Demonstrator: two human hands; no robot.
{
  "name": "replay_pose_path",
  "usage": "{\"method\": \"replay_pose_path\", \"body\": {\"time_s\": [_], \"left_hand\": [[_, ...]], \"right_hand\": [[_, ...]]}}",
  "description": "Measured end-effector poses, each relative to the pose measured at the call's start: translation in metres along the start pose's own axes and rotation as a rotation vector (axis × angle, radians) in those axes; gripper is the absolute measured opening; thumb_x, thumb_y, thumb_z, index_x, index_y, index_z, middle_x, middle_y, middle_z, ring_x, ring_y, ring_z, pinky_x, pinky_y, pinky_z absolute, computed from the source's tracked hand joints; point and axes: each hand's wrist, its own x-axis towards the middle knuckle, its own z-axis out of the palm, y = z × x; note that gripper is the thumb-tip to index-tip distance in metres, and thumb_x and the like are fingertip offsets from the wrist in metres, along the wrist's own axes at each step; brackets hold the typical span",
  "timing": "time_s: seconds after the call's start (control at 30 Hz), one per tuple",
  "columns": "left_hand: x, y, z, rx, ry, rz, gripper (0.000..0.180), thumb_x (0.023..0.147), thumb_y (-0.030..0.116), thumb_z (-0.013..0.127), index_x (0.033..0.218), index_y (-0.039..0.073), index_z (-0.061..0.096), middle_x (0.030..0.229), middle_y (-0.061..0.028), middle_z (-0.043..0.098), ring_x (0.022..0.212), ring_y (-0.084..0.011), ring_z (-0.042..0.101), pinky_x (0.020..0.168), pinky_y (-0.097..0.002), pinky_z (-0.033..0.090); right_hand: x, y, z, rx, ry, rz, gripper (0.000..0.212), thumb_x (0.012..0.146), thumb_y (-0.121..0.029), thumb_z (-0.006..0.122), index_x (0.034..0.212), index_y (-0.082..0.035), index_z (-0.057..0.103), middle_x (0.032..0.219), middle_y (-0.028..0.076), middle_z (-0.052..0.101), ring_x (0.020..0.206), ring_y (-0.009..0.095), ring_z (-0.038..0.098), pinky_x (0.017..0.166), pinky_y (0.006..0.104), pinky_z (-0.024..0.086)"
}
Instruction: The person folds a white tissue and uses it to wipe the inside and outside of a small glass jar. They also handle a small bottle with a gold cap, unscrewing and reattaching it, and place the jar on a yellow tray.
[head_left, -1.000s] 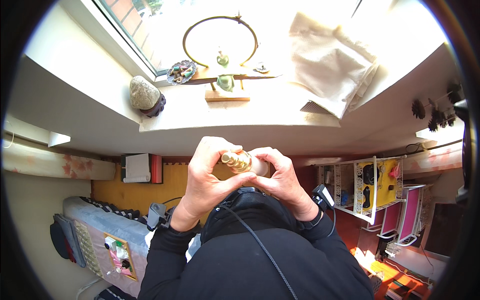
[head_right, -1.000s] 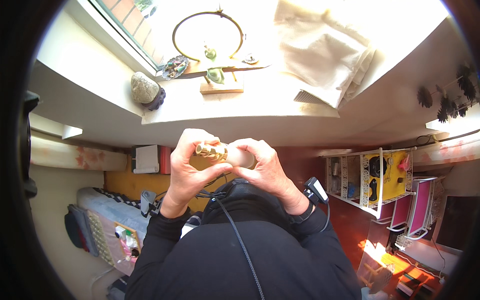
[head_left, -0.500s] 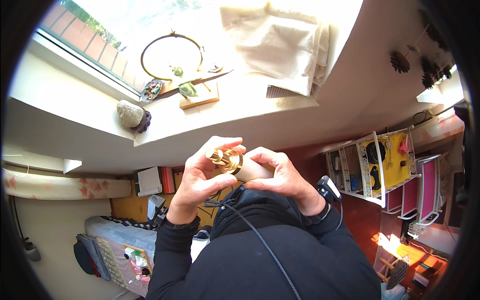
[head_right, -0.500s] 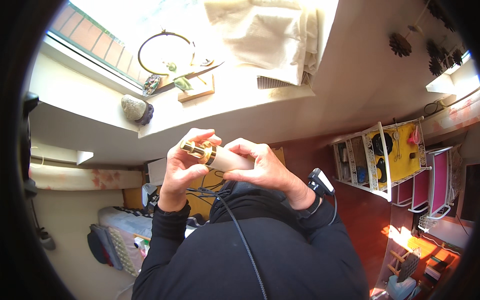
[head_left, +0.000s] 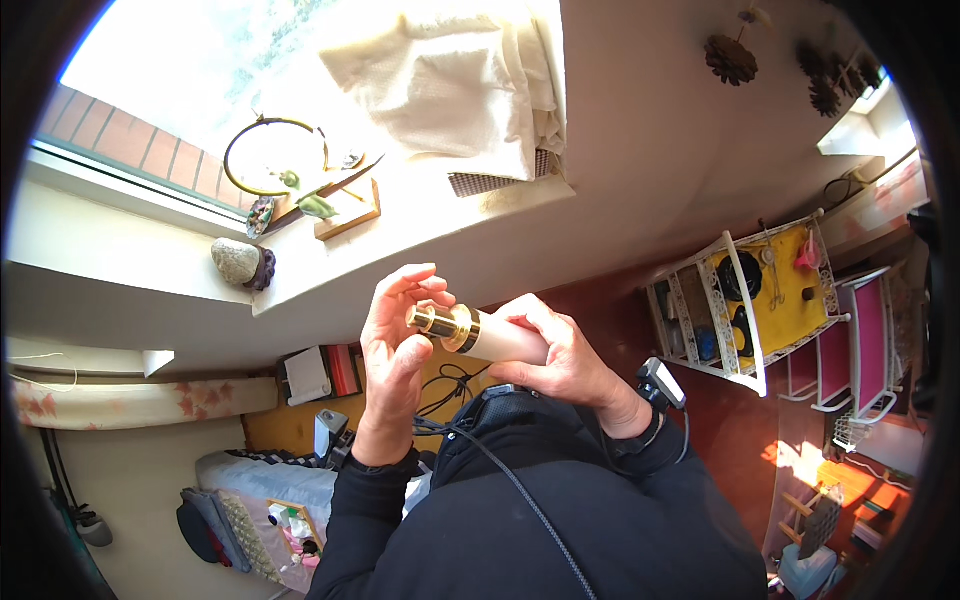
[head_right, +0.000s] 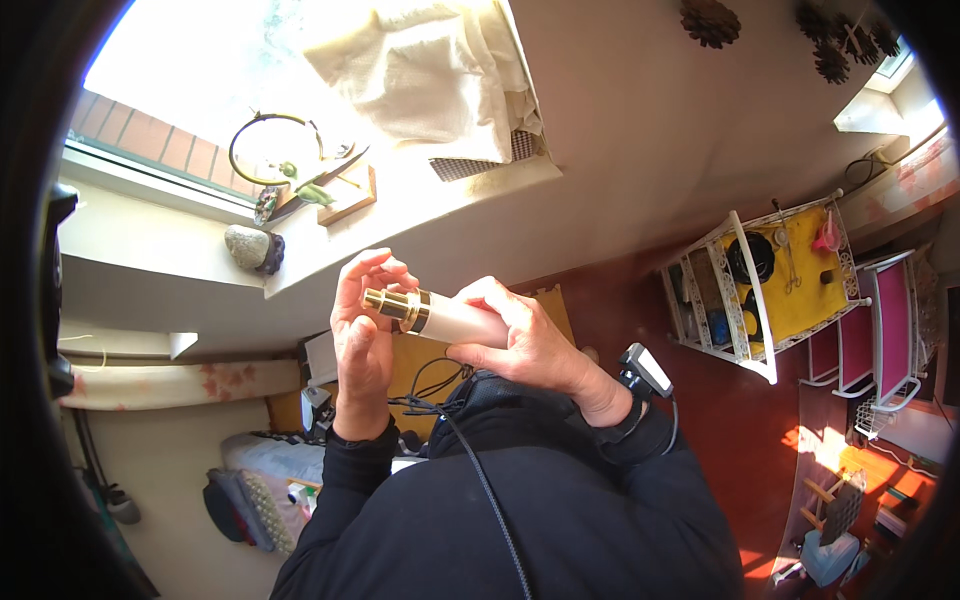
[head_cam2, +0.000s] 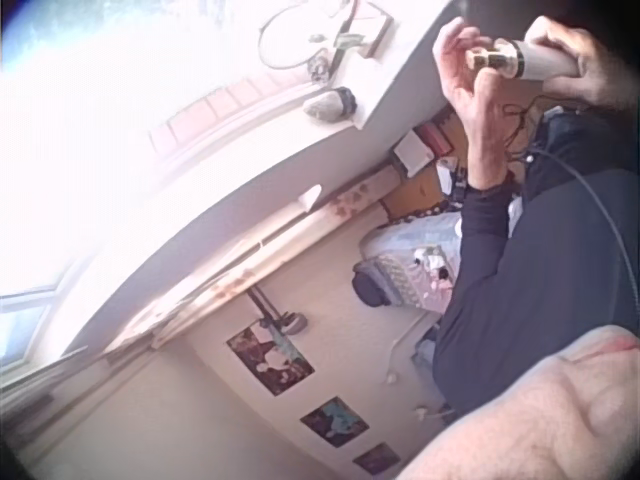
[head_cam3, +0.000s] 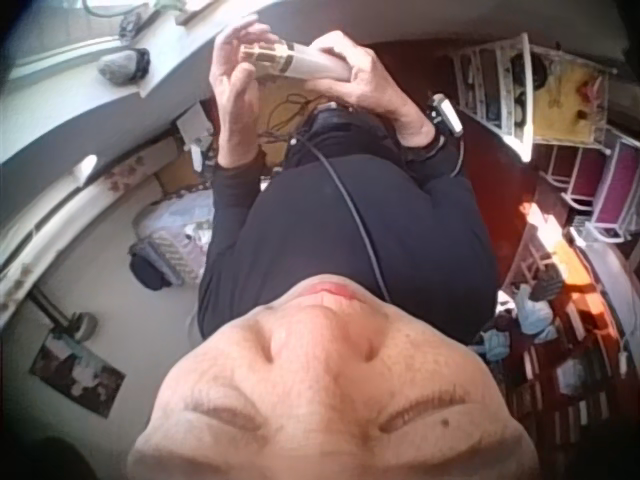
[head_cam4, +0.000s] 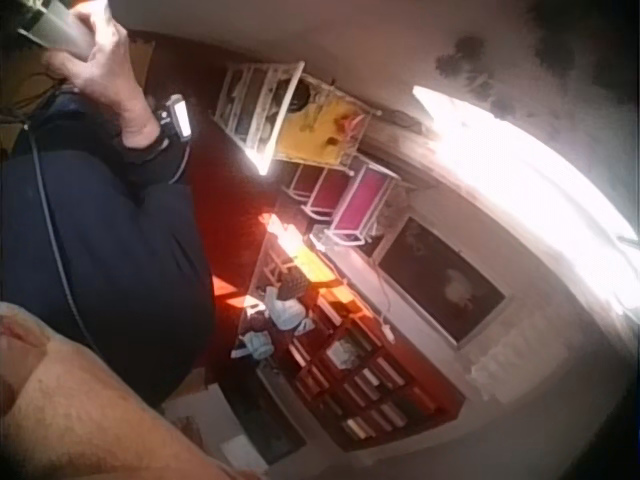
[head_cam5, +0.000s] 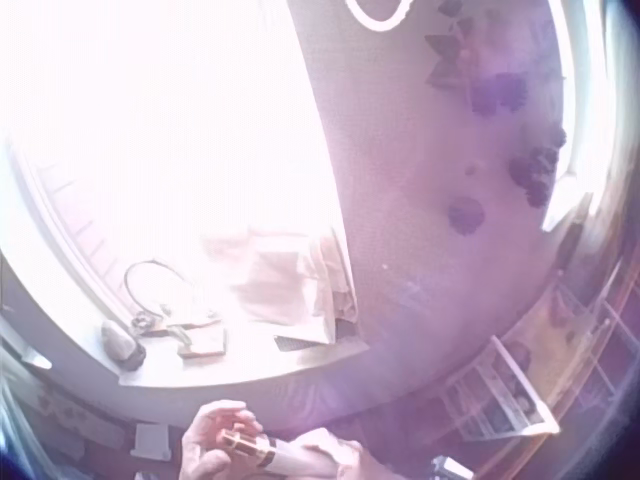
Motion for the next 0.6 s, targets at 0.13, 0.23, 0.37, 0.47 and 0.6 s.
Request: {"method": "replay_pose_path", "body": {"time_s": [0.13, 0.23, 0.37, 0.47, 0.6], "left_hand": [[0.002, 0.005, -0.001, 0.234, -0.093, -0.015, 0.022, 0.088, 0.005, 0.078, 0.108, -0.001, 0.070, 0.100, -0.0053, 0.059, 0.093, -0.0128, 0.062, 0.080, -0.0243, 0.053], [0.009, 0.001, -0.003, 0.524, -0.012, 0.190, 0.023, 0.084, 0.005, 0.082, 0.102, -0.001, 0.068, 0.092, -0.0025, 0.057, 0.087, -0.0087, 0.058, 0.076, -0.0220, 0.049], [0.015, 0.008, -0.007, 0.315, -0.154, 0.011, 0.046, 0.091, 0.029, 0.075, 0.123, -0.003, 0.067, 0.105, -0.0034, 0.058, 0.097, -0.0129, 0.058, 0.089, -0.0282, 0.049], [0.019, 0.016, -0.013, 0.317, -0.298, 0.031, 0.052, 0.082, 0.008, 0.084, 0.129, -0.001, 0.067, 0.119, -0.0091, 0.063, 0.112, -0.0173, 0.064, 0.096, -0.0301, 0.053], [0.022, 0.026, -0.027, 0.528, -0.313, 0.200, 0.046, 0.074, 0.006, 0.092, 0.115, 0.000, 0.073, 0.111, -0.0102, 0.069, 0.102, -0.0176, 0.069, 0.088, -0.0291, 0.057]], "right_hand": [[-0.008, -0.005, -0.018, 0.266, -0.104, 0.277, 0.044, 0.084, -0.018, 0.085, 0.116, -0.004, 0.060, 0.104, 0.012, 0.072, 0.086, 0.022, 0.072, 0.081, 0.0368, 0.056], [-0.008, -0.005, -0.016, -0.090, 0.010, 0.031, 0.042, 0.083, -0.018, 0.086, 0.115, -0.005, 0.061, 0.104, 0.010, 0.072, 0.089, 0.021, 0.071, 0.083, 0.0356, 0.056], [-0.006, -0.005, -0.009, 0.013, 0.061, 0.057, 0.048, 0.080, -0.013, 0.088, 0.117, -0.002, 0.061, 0.101, 0.006, 0.070, 0.089, 0.011, 0.066, 0.080, 0.0271, 0.054], [0.001, -0.006, -0.001, 0.041, 0.077, 0.019, 0.047, 0.079, -0.012, 0.088, 0.117, -0.002, 0.062, 0.104, 0.008, 0.069, 0.092, 0.011, 0.066, 0.081, 0.0272, 0.054], [0.013, -0.004, 0.014, -0.058, 0.069, -0.056, 0.047, 0.080, -0.014, 0.087, 0.118, -0.003, 0.062, 0.106, 0.010, 0.071, 0.095, 0.018, 0.069, 0.087, 0.0309, 0.054]]}}
